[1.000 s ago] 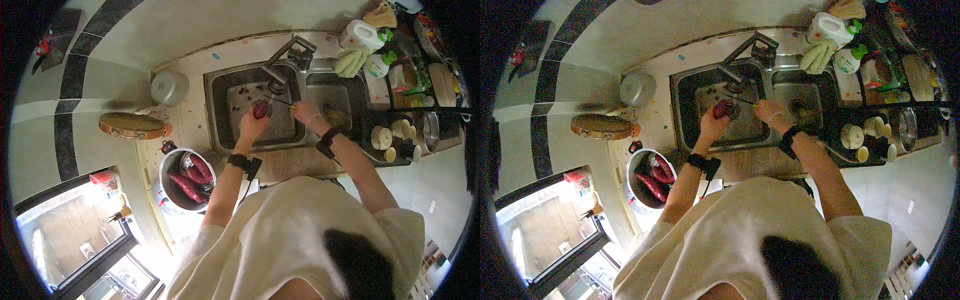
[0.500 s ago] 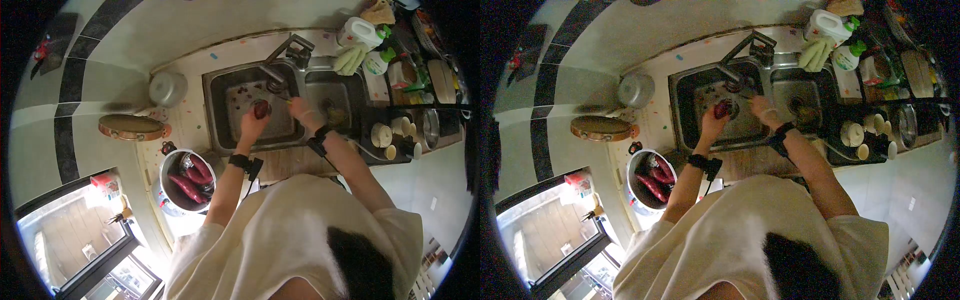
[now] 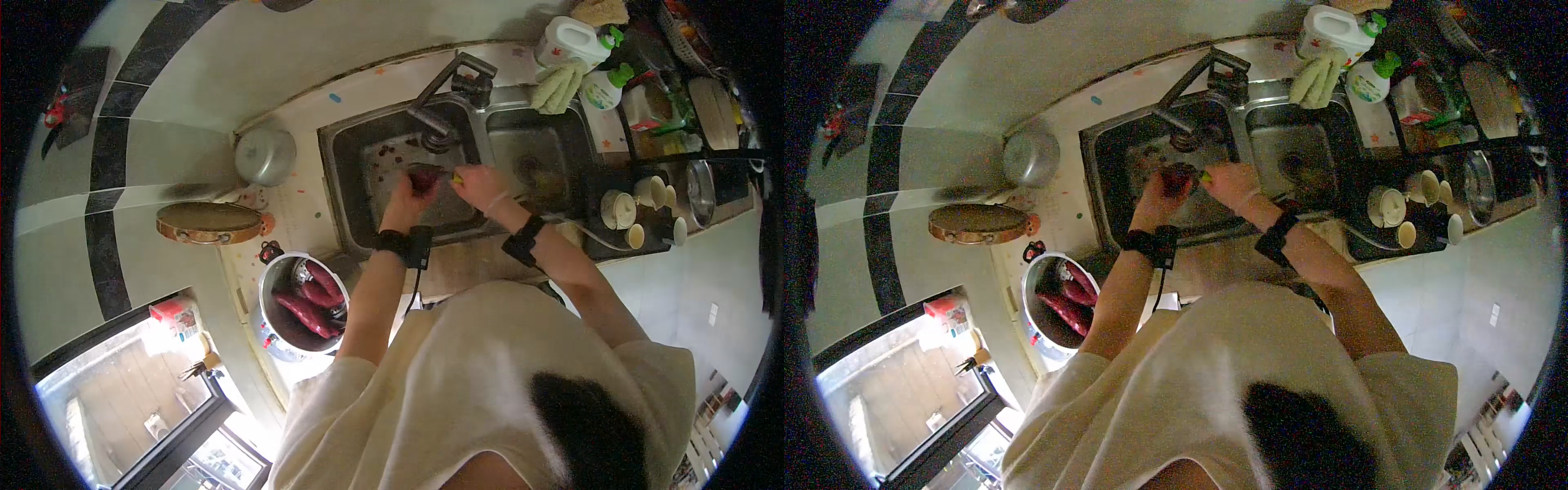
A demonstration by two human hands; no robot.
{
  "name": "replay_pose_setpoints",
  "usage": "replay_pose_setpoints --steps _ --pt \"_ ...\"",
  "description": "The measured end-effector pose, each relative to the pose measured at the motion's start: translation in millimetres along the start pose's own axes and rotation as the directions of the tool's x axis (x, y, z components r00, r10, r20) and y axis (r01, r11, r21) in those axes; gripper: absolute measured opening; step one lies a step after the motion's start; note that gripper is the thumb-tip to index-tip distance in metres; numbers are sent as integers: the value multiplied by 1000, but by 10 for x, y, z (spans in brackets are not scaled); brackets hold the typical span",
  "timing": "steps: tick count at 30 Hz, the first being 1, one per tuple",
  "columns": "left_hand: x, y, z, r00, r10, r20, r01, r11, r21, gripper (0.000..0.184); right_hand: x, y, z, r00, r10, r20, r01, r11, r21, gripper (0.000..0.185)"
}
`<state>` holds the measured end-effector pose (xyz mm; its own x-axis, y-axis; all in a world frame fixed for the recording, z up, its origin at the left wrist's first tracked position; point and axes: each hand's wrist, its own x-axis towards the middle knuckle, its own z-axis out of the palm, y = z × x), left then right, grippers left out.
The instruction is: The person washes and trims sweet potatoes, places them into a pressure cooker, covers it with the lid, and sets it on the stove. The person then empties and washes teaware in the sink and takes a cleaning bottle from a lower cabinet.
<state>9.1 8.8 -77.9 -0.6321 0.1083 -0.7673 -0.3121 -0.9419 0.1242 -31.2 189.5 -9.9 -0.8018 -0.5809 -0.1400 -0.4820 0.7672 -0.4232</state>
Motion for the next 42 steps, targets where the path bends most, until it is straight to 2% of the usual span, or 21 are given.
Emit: replay_pose_setpoints --steps 2,5,8,10,11,13,14,16,17,20,23,26,28,30,31,32,34,35,38,41,42 --pt "193 -2 -277 989 -75 124 88 990 -109 28 19 -46 23 1000 -16 -3 16 999 -35 25" --pt "222 -37 -295 971 -19 240 24 1000 -16 30 45 -85 21 1000 14 28 -13 999 -35 24" --pt "-111 -114 -69 994 46 101 -35 993 -115 29 158 10 156 997 -38 -61 37 999 -19 24" --pt "40 -50 -229 988 18 151 -5 996 -91 30 231 257 462 977 -71 -203 80 996 38 22" --pt "23 7 -189 984 5 179 8 997 -74 31 178 381 418 991 18 -129 -6 995 98 22" --pt "-204 117 31 996 65 -56 -71 991 -112 29 68 561 312 983 183 33 -186 962 201 22" --pt "-304 177 141 981 91 -173 -114 986 -126 28 90 461 290 991 126 -44 -118 982 150 23" --pt "3 266 -286 999 47 0 -46 986 -161 31 46 193 296 988 0 -155 3 1000 20 24" --pt "138 286 -407 995 25 95 -8 986 -169 33 92 39 226 996 -23 -89 23 1000 7 24" --pt "144 173 -206 984 79 -162 -103 984 -144 36 275 -326 -23 996 -75 52 76 997 -10 27" --pt "-29 156 -21 1000 0 -6 -1 978 -210 36 352 -379 -86 990 -102 93 105 994 -20 27" --pt "-46 145 -45 1000 31 5 -29 976 -218 32 360 -372 -71 988 -119 94 124 991 -46 26" --pt "35 105 -125 985 125 117 -120 992 -48 29 351 -360 -45 991 -117 67 119 992 -38 26" --pt "90 104 -231 982 119 147 -111 992 -60 27 390 -234 123 992 -125 21 125 992 -16 27" --pt "-10 88 -182 990 72 123 -52 986 -160 26 406 -112 247 992 -125 -2 125 992 -7 27" --pt "-86 81 -123 994 22 105 6 966 -258 25 408 141 425 999 -38 37 39 999 -11 26" --pt "-128 126 -14 1000 -16 17 20 976 -217 24 420 521 575 985 135 107 -132 991 -31 25" --pt "-139 184 17 999 -31 -30 24 981 -193 24 423 504 564 994 87 61 -87 996 -1 25" --pt "-69 85 -240 970 145 196 -159 986 55 25 123 239 284 999 -36 22 36 999 17 25" --pt "75 -2 -76 986 128 107 -127 992 -13 22 218 -186 44 996 -72 50 73 997 -27 26" --pt "110 -30 -99 940 273 206 -326 899 294 21 251 -197 86 997 -63 48 64 998 -15 27"
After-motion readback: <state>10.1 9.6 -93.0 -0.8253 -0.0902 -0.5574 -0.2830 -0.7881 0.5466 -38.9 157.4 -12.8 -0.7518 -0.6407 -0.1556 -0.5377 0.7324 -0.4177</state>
